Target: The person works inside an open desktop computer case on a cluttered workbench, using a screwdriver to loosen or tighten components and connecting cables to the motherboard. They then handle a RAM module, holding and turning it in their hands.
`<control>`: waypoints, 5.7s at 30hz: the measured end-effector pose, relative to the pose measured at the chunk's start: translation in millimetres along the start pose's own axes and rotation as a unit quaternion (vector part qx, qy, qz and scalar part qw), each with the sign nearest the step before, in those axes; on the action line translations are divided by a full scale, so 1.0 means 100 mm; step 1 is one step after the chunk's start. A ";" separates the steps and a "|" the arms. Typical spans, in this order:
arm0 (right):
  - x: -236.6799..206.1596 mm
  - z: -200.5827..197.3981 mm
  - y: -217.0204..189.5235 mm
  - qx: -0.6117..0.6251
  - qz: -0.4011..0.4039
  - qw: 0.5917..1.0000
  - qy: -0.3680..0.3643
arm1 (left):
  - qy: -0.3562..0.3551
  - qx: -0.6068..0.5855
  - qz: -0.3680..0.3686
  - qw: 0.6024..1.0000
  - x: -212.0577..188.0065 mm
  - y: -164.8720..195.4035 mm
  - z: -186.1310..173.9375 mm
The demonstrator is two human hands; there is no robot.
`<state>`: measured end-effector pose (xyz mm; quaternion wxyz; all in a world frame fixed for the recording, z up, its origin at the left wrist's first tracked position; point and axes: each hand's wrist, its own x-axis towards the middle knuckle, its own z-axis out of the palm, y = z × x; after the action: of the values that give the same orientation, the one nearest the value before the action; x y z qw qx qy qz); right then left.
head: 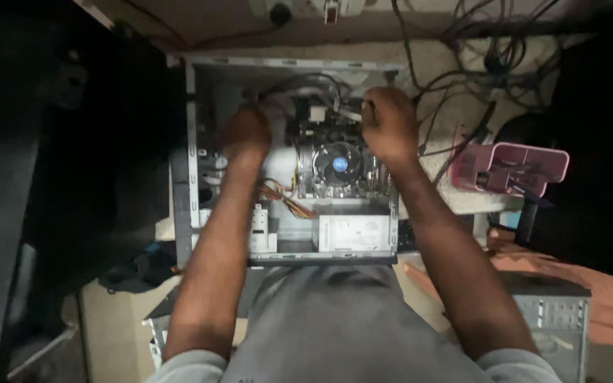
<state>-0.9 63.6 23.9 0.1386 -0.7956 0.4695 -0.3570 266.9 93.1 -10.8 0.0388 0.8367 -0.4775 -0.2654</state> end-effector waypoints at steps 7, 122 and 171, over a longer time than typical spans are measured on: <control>-0.06 -0.04 -0.12 -0.098 -0.052 0.993 -0.049 | 0.189 -0.135 0.167 0.958 -0.52 -0.42 -0.05; -0.46 0.75 -1.16 -0.232 -0.044 0.872 -0.429 | 0.132 -0.737 0.072 0.659 -1.50 -0.81 -0.23; -0.84 0.26 -0.38 -0.232 0.120 0.793 -0.550 | -0.233 0.210 0.216 0.925 -0.32 -0.19 0.45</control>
<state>16.5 151.4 -10.3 0.2265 -0.8033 0.4744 0.2799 247.3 137.9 -42.3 -0.1933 0.6166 -0.6873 -0.3317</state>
